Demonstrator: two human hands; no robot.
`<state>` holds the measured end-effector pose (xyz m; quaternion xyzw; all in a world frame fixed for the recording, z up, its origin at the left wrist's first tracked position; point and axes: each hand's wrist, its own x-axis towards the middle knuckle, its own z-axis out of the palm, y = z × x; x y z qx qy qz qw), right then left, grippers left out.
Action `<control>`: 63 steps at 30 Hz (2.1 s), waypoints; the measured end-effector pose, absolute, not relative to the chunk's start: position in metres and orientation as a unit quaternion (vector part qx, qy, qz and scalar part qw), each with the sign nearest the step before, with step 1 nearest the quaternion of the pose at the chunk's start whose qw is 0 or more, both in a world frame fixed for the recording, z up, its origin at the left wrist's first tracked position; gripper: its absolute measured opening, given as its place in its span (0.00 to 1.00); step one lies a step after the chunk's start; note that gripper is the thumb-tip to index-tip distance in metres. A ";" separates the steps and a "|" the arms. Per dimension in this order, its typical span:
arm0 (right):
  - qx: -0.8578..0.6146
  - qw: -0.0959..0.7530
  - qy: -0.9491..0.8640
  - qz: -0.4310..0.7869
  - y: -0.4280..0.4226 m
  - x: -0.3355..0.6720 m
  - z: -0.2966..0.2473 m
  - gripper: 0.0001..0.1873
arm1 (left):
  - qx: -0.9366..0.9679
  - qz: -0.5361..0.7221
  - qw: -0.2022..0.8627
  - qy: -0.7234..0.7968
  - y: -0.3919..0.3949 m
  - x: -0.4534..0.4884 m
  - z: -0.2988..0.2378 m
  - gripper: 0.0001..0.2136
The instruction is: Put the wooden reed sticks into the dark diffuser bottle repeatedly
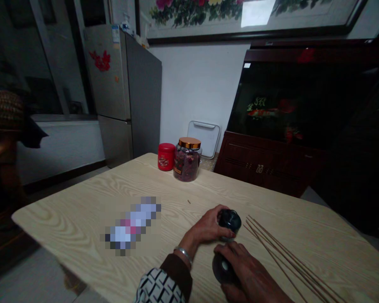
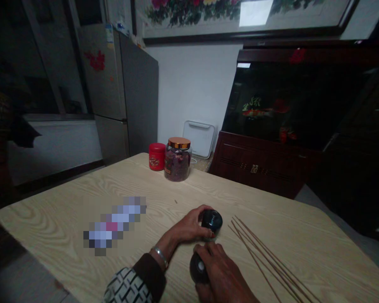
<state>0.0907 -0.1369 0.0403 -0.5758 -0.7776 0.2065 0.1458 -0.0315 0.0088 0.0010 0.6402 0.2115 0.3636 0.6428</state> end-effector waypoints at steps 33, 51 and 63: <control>-0.680 -0.002 -0.731 -0.064 -0.057 0.103 0.140 0.28 | 0.639 0.355 0.653 0.196 0.010 -0.034 0.003 0.31; -0.717 0.203 -0.666 0.023 -0.067 0.132 0.138 0.33 | 0.604 0.364 0.684 0.185 0.008 -0.034 0.006 0.34; -0.657 0.253 -0.707 0.060 -0.067 0.140 0.136 0.31 | 0.620 0.361 0.670 0.191 0.009 -0.034 0.002 0.34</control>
